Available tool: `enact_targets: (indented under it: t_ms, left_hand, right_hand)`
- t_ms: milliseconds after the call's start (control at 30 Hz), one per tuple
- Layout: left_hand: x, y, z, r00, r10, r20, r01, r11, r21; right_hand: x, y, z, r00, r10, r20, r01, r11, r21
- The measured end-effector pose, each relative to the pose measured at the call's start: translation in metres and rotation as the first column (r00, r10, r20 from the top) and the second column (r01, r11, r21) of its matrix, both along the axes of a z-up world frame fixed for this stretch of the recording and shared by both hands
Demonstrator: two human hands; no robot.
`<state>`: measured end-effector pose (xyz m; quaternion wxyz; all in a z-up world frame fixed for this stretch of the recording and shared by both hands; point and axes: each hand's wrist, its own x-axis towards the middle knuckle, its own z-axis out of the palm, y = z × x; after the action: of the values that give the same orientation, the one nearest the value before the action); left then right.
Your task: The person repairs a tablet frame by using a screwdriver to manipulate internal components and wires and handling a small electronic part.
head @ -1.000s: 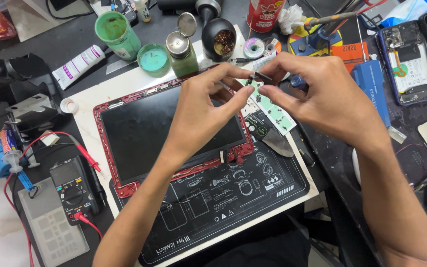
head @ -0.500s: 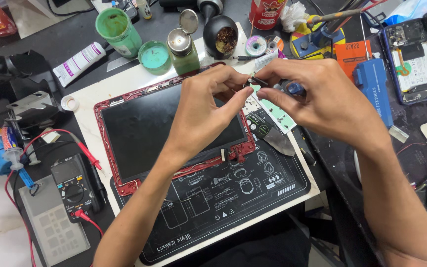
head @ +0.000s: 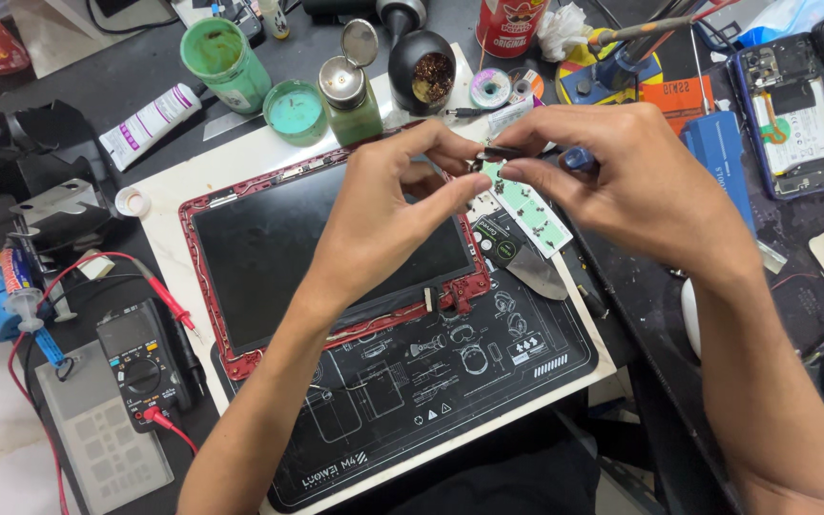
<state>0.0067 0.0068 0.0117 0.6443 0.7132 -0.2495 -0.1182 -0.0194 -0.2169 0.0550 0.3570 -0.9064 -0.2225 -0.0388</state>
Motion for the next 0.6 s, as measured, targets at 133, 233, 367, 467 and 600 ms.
enact_targets:
  t_ms: [133, 233, 367, 467, 600]
  left_hand:
    - [-0.004, -0.002, 0.003, 0.999, -0.028, -0.03, 0.029, 0.999, 0.045]
    - [-0.004, -0.002, 0.0, 0.999, -0.042, -0.035, 0.043, 0.998, 0.049]
    - [0.003, -0.003, -0.009, 0.987, -0.111, -0.117, 0.103, 0.992, -0.067]
    - [0.009, 0.0, -0.015, 0.97, -0.15, -0.189, 0.12, 0.979, -0.163]
    - [0.015, 0.004, -0.021, 0.958, -0.156, -0.242, 0.103, 0.97, -0.218]
  right_hand:
    - [0.002, -0.002, -0.001, 0.995, 0.025, 0.096, -0.018, 0.997, -0.073]
    - [0.001, -0.002, -0.003, 0.997, 0.023, 0.08, -0.02, 0.999, -0.04]
    - [0.0, 0.001, -0.001, 0.995, 0.012, 0.097, -0.005, 0.998, -0.067]
    - [0.0, 0.005, 0.003, 0.997, -0.009, 0.076, 0.012, 0.999, -0.04]
    - [-0.003, 0.007, 0.006, 0.995, -0.027, 0.101, 0.031, 0.999, -0.04]
